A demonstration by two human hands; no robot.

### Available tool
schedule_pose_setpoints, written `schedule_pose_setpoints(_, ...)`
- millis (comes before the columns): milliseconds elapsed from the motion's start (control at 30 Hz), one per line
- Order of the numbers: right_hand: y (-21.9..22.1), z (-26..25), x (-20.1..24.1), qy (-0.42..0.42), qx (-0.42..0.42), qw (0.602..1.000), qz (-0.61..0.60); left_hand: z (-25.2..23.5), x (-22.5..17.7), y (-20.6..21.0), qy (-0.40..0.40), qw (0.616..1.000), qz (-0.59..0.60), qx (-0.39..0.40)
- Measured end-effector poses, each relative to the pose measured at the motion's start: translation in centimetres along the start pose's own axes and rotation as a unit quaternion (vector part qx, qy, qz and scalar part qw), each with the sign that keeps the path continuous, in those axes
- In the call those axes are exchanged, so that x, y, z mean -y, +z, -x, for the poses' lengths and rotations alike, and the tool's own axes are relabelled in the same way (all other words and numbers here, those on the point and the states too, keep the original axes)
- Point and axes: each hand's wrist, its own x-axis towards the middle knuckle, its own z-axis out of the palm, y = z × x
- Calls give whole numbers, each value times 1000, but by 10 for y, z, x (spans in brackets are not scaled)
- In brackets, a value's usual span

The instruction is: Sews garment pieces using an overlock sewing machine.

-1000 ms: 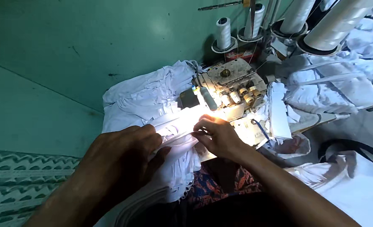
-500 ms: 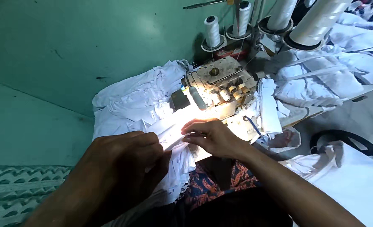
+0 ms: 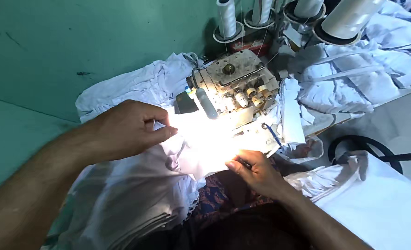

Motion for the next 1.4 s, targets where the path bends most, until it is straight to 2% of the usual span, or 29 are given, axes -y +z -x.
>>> schedule_pose_setpoints(67, 4, 6, -2, -2, -22, 1000, -8, 1, -9, -9, 42, 998, 48, -14)
schedule_pose_setpoints(167, 7, 24, -5, 19, -47, 999, 6, 5, -8, -4, 71, 988, -126, -48)
schedule_pose_setpoints(200, 8, 29, -6, 27, -56, 998, 7, 6, -4, 2, 69, 985, -149, -55)
schedule_pose_setpoints(300, 13, 34, -12, 30, -76, 997, -8, 4, 12, 11, 57, 989, -130, -43)
schedule_pose_setpoints(400, 15, 15, -15, 26, -81, 996, -9, -2, 22, 4, 48, 991, -114, -46)
schedule_pose_setpoints(633, 16, -32, -24, 24, -74, 997, -28, -18, -17, -29, -26, 998, -53, -25)
schedule_pose_setpoints(767, 16, -36, -28, 27, -66, 997, -35, -22, 1, -11, 48, 992, -84, -80)
schedule_pose_setpoints(900, 16, -35, -28, 25, -71, 997, -35, -24, 20, 9, 58, 992, -69, -88)
schedule_pose_setpoints(1233, 18, -39, -29, 34, -87, 995, -26, -36, 0, 38, 105, 989, -16, -100)
schedule_pose_setpoints(1400, 20, -38, -26, 63, -90, 994, -3, -33, -18, 90, 86, 989, -35, -119)
